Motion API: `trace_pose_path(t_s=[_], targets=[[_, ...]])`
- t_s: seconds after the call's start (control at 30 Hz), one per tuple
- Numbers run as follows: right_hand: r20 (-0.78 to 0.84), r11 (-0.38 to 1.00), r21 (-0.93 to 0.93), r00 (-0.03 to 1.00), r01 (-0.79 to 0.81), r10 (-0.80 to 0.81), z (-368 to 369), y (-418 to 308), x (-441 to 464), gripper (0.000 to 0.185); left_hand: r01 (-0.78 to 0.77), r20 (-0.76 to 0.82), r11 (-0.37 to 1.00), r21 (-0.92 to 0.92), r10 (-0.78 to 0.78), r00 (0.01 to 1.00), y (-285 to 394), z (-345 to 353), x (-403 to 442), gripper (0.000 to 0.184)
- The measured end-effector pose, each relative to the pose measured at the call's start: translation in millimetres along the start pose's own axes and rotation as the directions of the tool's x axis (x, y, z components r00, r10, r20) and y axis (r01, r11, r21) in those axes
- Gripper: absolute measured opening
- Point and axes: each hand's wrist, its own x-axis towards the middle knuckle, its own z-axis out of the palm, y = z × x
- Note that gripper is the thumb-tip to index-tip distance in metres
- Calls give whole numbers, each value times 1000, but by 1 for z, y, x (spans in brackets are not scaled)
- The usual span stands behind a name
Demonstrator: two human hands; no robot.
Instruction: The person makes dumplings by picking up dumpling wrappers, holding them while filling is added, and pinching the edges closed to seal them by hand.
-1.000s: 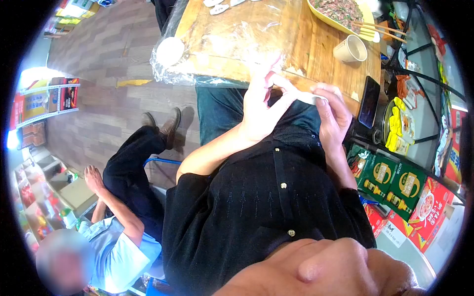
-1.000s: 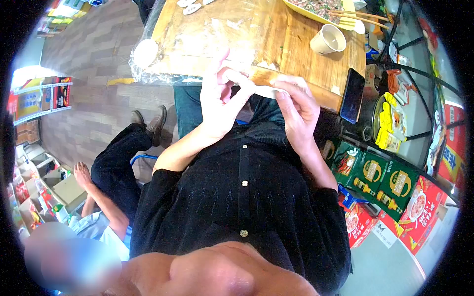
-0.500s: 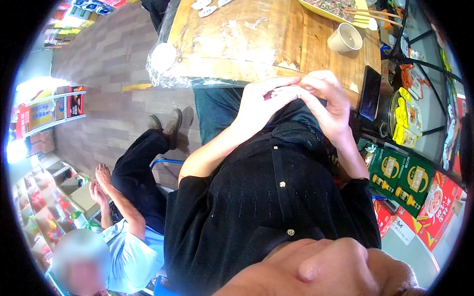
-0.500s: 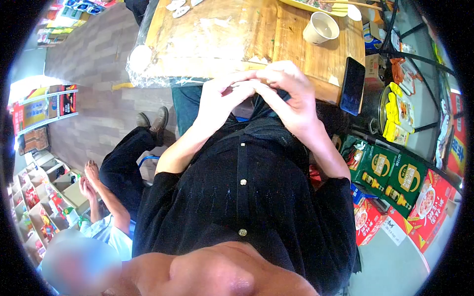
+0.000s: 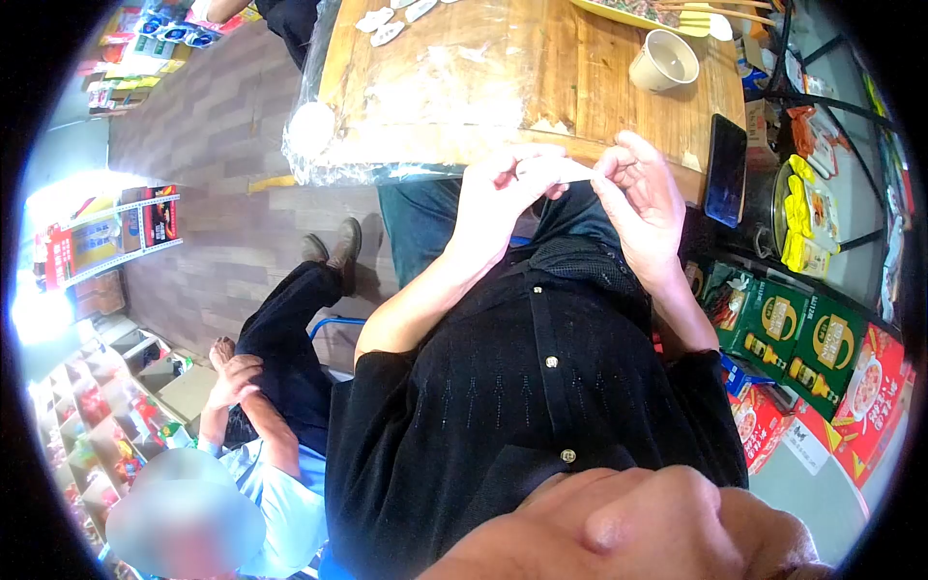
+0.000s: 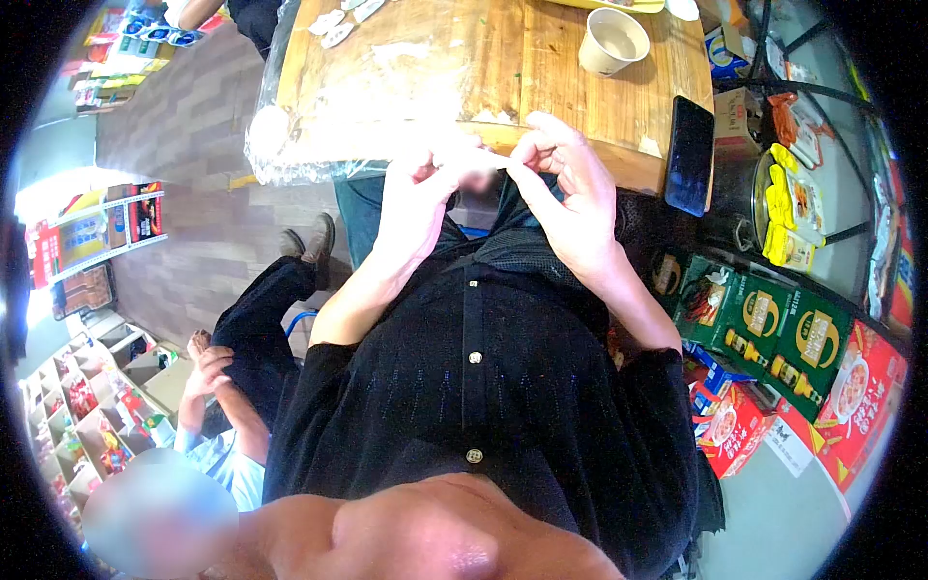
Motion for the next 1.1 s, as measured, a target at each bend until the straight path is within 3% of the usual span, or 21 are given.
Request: trace_pose_path(t_s=[0.13, 0.2, 0.33, 0.57, 0.73, 0.9, 1.0, 1.1], targets=[[4, 999, 24, 999, 33, -33, -2, 1, 0, 46, 36, 34, 998, 48, -37, 999, 6, 4, 0, 29], [6, 999, 38, 999, 36, -36, -2, 2, 0, 45, -20, 25, 973, 231, 15, 1000, 7, 7, 0, 27], [49, 982, -135, 990, 134, -129, -6, 6, 1, 43, -36, 33, 976, 213, 30, 999, 4, 6, 4, 21], [105, 891, -359, 961, 277, -256, -5, 6, 0, 51, -80, -11, 929, 361, 90, 996, 4, 13, 2, 15], [40, 881, -383, 957, 280, -287, 0, 11, -2, 55, -209, 70, 839, 503, 202, 977, 4, 9, 4, 14], [6, 858, -408, 941, 312, -339, 5, 9, -1, 54, -86, 57, 900, 428, 68, 996, 9, 9, 2, 13], [2, 825, -483, 942, 294, -335, 8, 8, 0, 51, -105, 83, 901, 422, 77, 994, 11, 10, 1, 12], [-41, 896, -354, 953, 267, -300, 11, 10, -1, 48, -176, 182, 836, 520, 94, 979, 11, 2, 3, 15]])
